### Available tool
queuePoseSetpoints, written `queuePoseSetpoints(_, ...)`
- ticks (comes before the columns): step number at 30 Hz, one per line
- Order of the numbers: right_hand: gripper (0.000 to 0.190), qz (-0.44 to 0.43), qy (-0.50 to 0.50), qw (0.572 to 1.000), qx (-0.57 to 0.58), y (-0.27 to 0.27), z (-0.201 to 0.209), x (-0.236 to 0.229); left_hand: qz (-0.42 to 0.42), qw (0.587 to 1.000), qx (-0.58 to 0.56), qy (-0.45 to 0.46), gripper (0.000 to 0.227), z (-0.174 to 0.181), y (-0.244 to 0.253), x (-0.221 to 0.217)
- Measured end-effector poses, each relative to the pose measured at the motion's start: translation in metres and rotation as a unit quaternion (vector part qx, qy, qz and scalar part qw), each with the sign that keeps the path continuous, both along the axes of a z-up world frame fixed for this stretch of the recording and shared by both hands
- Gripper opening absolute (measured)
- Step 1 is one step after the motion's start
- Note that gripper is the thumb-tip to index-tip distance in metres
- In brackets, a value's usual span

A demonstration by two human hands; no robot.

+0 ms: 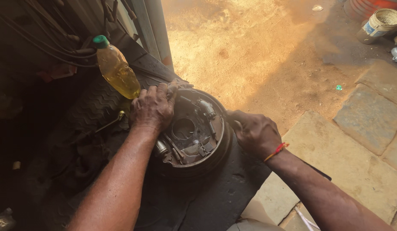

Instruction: The person cleans a disassembled brake drum assembly using a rag and a metal scraper. They wipe the interior surfaces and scrape off residue from the brake shoes and drum housing while the part rests on a workbench.

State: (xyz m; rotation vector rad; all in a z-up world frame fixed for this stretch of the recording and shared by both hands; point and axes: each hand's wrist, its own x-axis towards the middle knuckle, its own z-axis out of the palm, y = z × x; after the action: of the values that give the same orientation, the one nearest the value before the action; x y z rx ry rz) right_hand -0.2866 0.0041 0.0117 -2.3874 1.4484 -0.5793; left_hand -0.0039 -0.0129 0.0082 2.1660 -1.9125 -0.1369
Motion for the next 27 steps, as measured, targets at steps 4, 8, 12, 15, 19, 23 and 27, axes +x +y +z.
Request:
queuePoseSetpoints(4, 0.019, -0.006, 0.042, 0.999, -0.007, 0.033, -0.003, -0.002, -0.013, 0.999, -0.036, -0.015, 0.052, -0.003, -0.005, -0.001)
queuePoseSetpoints(8, 0.02, -0.015, 0.005, 1.0, -0.008, 0.022, -0.007, -0.001, -0.006, 1.0, 0.003, -0.012, 0.051, -0.005, -0.002, 0.003)
queuePoseSetpoints(12, 0.018, -0.026, -0.007, 1.0, -0.001, 0.03, -0.005, 0.001, -0.015, 1.0, -0.014, -0.012, 0.051, -0.005, -0.005, 0.002)
queuePoseSetpoints(15, 0.021, -0.012, -0.052, 0.997, -0.05, 0.057, -0.002, 0.002, -0.015, 0.999, -0.045, -0.022, 0.051, -0.011, -0.007, 0.006)
queuePoseSetpoints(19, 0.021, -0.035, -0.035, 0.998, -0.033, 0.044, 0.004, -0.002, -0.024, 0.999, -0.029, -0.016, 0.05, -0.019, -0.004, 0.002)
queuePoseSetpoints(23, 0.021, -0.066, -0.008, 0.998, 0.015, 0.049, 0.012, 0.012, -0.015, 0.999, -0.028, -0.008, 0.05, -0.009, -0.005, 0.004)
queuePoseSetpoints(27, 0.028, -0.046, 0.037, 0.998, 0.009, 0.073, 0.007, 0.01, -0.022, 0.999, -0.035, -0.013, 0.05, -0.011, -0.005, 0.01)
